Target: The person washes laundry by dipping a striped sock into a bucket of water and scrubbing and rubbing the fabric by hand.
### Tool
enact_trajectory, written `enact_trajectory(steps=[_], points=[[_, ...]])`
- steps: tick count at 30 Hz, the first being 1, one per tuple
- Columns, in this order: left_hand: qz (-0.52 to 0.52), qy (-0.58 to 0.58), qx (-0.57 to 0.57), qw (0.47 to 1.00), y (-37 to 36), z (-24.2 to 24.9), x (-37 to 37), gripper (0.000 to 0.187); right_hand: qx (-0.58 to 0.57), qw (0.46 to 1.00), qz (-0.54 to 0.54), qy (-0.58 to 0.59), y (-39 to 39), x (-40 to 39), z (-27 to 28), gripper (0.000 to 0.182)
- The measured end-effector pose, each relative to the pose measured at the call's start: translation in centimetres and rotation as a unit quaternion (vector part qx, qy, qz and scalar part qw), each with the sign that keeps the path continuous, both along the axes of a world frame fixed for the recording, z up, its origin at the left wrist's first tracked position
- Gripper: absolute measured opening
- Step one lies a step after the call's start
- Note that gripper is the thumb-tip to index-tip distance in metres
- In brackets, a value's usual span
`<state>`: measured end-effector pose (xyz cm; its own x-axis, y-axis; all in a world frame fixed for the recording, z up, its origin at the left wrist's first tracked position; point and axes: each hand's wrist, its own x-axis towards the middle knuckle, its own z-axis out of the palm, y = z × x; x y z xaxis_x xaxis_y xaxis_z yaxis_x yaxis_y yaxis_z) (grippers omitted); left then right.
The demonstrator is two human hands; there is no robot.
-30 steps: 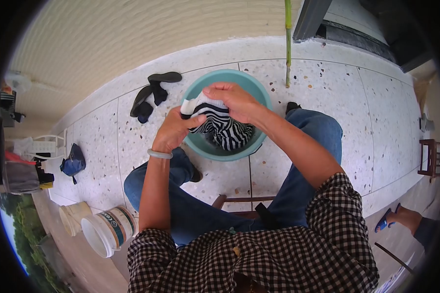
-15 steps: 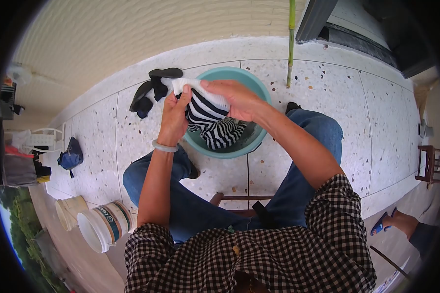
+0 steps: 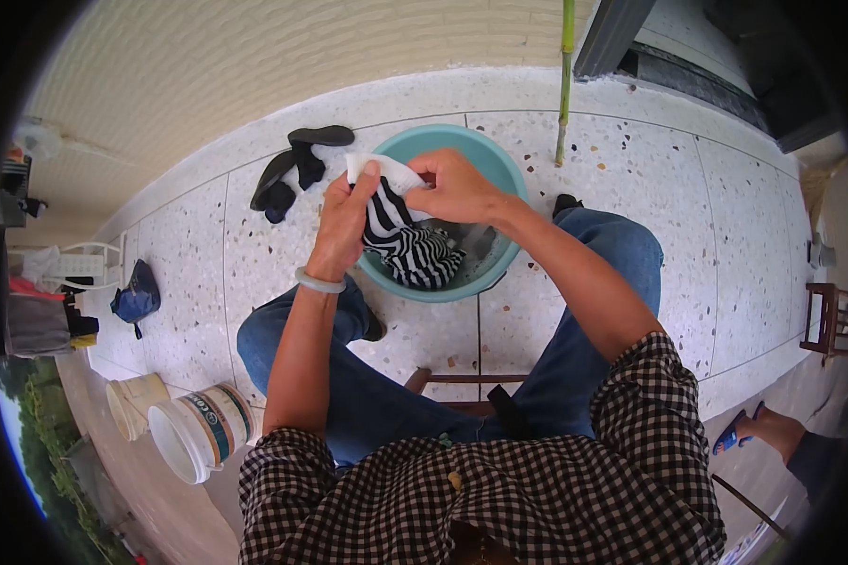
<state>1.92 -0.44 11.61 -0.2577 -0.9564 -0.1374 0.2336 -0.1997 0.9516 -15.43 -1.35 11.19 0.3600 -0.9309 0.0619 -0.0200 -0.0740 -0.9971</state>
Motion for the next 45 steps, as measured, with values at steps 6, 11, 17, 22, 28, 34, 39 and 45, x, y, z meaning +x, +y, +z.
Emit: enact_trajectory(steps=[6, 11, 17, 22, 28, 34, 39, 45], points=[[-0.008, -0.052, -0.053, 0.997, 0.2, -1.0, -0.4, 0.029, -0.065, 0.974, 0.000, 0.219, 0.2, 0.5, 0.0, 0.012], [0.012, -0.040, -0.022, 0.999, 0.4, -0.2, -0.6, 0.030, -0.029, 0.993, -0.053, 0.105, -0.9, 0.2, -1.6, 0.013], [-0.009, -0.076, -0.049, 0.996, 0.6, -1.3, 0.1, 0.030, -0.008, 0.993, 0.008, 0.117, -0.1, 0.8, -0.2, 0.014], [-0.013, -0.081, -0.062, 0.995, 0.8, -0.7, -0.2, 0.031, -0.067, 0.982, -0.044, 0.171, -0.9, 0.0, -0.6, 0.015], [-0.019, -0.012, 0.022, 1.000, 0.9, -0.7, 0.2, 0.036, 0.126, 0.991, 0.030, -0.038, -0.6, -0.3, 0.7, 0.016], [0.012, 0.046, 0.078, 0.996, 0.9, 0.5, 0.8, 0.032, 0.144, 0.986, 0.047, -0.064, -1.1, 0.0, -0.4, 0.020], [-0.012, 0.065, 0.078, 0.995, 1.0, 0.6, 0.7, 0.020, 0.150, 0.986, 0.041, -0.061, -0.5, -0.1, -0.3, 0.020], [-0.037, 0.080, 0.151, 0.985, 0.5, 0.2, 0.8, 0.022, 0.045, 0.998, 0.017, -0.032, 0.0, 0.4, 0.5, 0.017]])
